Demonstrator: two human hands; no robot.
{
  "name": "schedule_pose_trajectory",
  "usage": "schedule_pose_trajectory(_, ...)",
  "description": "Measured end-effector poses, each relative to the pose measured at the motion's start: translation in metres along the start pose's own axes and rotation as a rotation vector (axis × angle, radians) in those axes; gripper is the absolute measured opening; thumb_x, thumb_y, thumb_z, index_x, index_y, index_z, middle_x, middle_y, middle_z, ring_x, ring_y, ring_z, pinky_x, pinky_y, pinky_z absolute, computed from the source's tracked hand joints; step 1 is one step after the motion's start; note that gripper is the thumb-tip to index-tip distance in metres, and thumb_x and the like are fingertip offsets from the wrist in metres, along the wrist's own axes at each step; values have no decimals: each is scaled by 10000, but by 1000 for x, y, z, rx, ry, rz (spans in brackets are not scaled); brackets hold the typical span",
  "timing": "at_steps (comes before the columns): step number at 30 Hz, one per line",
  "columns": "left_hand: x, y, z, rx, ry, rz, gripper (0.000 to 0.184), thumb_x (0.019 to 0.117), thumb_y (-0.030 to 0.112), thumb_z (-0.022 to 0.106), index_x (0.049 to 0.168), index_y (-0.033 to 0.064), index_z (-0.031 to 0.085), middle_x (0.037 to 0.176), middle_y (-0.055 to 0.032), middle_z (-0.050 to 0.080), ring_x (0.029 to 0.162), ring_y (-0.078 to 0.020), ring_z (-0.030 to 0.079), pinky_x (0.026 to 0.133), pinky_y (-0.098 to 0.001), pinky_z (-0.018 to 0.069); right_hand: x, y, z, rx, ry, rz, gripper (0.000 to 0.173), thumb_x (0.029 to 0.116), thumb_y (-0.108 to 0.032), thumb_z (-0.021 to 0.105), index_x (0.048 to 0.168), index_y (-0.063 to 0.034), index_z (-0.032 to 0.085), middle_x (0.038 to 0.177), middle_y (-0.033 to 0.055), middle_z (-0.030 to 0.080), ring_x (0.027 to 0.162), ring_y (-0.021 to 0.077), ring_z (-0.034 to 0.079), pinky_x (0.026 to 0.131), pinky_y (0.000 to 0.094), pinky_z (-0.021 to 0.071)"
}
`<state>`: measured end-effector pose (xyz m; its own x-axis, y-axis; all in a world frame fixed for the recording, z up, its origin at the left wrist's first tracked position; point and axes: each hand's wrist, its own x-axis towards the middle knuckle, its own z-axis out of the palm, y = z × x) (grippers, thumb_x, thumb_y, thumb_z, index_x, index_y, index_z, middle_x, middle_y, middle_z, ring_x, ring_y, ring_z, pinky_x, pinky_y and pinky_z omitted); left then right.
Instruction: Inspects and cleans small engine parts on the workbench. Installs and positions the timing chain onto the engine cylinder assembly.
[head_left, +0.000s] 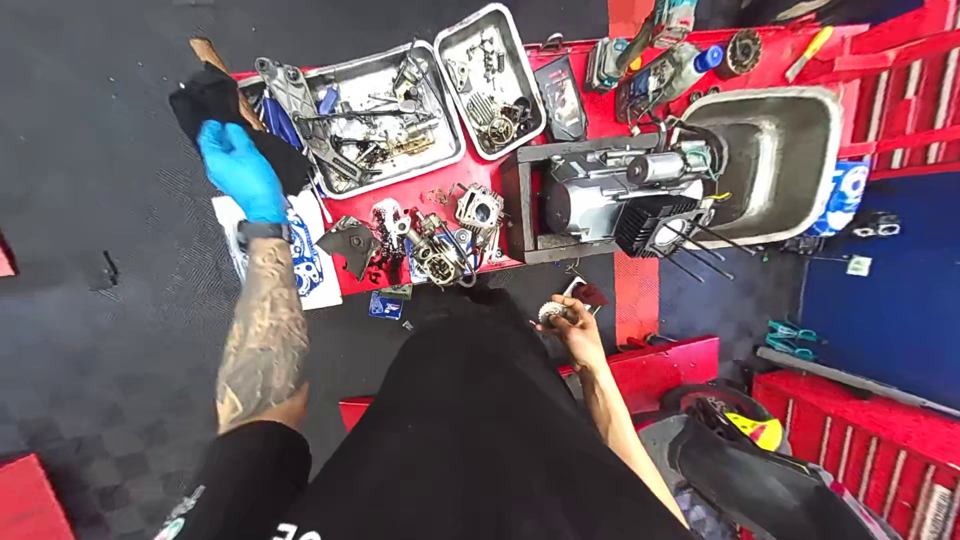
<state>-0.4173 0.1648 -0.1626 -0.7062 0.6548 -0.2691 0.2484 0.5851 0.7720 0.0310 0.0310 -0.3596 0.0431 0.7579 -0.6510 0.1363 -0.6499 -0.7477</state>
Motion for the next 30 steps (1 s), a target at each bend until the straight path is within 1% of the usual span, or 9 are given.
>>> schedule_pose_trajectory(1,19,-85,31,-42,10,156,475,1099,162,413,1435,-174,425,1428,-351,513,1340,-363,543,1136,-349,439,1,2,-1,23,27,9,432,921,77,589,1345,50,513,1089,175,697,877,277,735,729,463,660)
schedule_pose_trajectory(2,28,-134,59,-85,-27,73,535,1096,248,450,1491,-110,400,1472,-292,506,1368,-308,534,1154,-349,435,2,3,-2,44,42,22,425,925,72,605,1341,51,517,1084,177,702,880,282,736,736,466,660)
schedule_pose_trajectory(4,17,-185,107,-136,-89,-222,595,1071,332,537,1540,-5,394,1502,-202,515,1380,-268,522,1174,-429,410,7,1,2,85,28,54,420,933,69,611,1341,55,515,1091,186,703,906,297,736,767,480,657)
schedule_pose_trajectory(7,-41,-233,188,-142,-103,-237,657,1022,371,598,1523,-9,408,1446,-225,553,1320,-310,568,1127,-480,463,11,-9,6,163,-36,62,456,923,88,590,1369,63,498,1144,211,693,962,330,728,822,512,644)
schedule_pose_trajectory(10,-103,-221,221,-129,-254,-125,630,1029,315,598,1526,-21,408,1494,-214,520,1368,-268,538,1168,-415,431,11,-18,-1,210,-101,50,428,917,97,591,1339,71,524,1152,221,696,978,344,724,840,526,637)
schedule_pose_trajectory(14,-141,-192,227,-66,-490,110,494,1043,336,581,1433,33,563,1347,-119,660,1226,-152,642,1081,-355,511,17,-33,-22,221,-231,30,397,933,75,564,1329,54,542,1120,202,692,967,328,714,848,524,627)
schedule_pose_trajectory(21,-183,-143,250,106,-660,200,409,1063,373,550,1336,90,661,1217,-67,728,1086,-109,701,998,-354,564,38,-23,-145,280,-440,5,260,961,-119,527,1194,-57,625,1009,70,676,830,193,680,688,399,610)
schedule_pose_trajectory(26,-254,-93,321,158,-735,209,309,1055,327,579,1255,131,711,1146,-14,752,1029,-90,714,957,-351,588,93,-14,-234,122,-180,-131,163,965,-204,691,926,-77,596,742,11,603,556,120,572,493,302,528)
schedule_pose_trajectory(30,-318,-61,394,110,-758,148,330,1046,284,602,1303,92,678,1220,-34,730,1097,-90,699,998,-319,578,148,-33,-269,-341,-31,-430,344,873,-294,795,1108,-61,704,921,51,699,719,119,626,660,322,552)
